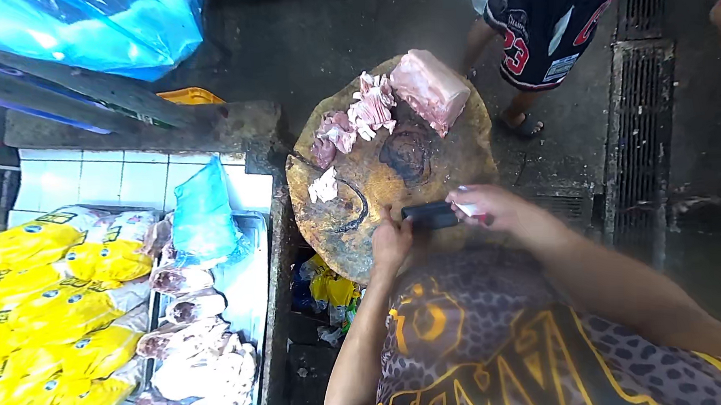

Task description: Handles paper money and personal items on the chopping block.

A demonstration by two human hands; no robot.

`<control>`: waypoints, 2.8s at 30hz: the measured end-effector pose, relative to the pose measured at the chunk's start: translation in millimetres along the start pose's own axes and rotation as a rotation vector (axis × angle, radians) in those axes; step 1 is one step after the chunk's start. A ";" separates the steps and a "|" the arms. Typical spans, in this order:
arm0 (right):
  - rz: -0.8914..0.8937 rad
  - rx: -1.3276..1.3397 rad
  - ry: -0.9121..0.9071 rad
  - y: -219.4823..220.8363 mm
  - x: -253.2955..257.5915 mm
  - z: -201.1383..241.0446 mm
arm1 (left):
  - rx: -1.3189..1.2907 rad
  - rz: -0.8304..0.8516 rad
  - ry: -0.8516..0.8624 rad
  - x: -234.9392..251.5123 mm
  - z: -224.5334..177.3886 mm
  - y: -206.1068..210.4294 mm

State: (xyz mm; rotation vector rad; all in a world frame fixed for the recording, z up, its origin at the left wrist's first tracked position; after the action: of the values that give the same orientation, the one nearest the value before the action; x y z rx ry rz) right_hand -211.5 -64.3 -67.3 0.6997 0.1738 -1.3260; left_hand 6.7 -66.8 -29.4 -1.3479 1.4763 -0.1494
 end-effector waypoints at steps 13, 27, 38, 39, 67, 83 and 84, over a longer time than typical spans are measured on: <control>0.094 0.379 0.035 79.8 30.7 -6.7 | 0.156 -0.114 0.643 -40.7 -79.6 1.6; 0.043 0.323 0.089 82.7 28.9 -15.6 | 0.109 -0.009 0.524 -24.5 -60.3 12.3; 0.146 0.366 0.162 92.4 24.0 -13.6 | -0.309 0.077 0.151 -3.9 -29.4 -3.2; 0.132 0.365 0.162 92.0 24.5 -14.2 | -0.349 0.087 0.127 -2.1 -25.6 -2.7; -0.006 -0.362 -0.015 -15.6 67.7 14.4 | -1.388 0.410 -0.280 29.7 29.2 18.0; -0.026 -0.150 -0.087 -44.5 61.0 19.9 | -1.335 0.518 -0.265 24.1 26.9 20.2; -0.028 -0.123 -0.105 -46.6 60.8 20.7 | -1.328 0.538 -0.281 20.7 24.6 20.2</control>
State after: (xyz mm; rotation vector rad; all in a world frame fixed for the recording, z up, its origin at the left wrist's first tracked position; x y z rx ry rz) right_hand -244.2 -129.6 -98.3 0.5247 0.1793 -1.3630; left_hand 16.7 -62.6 -65.9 -1.7336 1.6370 1.5345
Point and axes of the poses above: each hand's wrist, its own x-axis towards the middle knuckle, its own y-axis out of the palm, z = x × y, the point moved 10 cm from there along x, towards the middle knuckle, and after that the axes turned 15 degrees about -y, right-handed, at the moved point
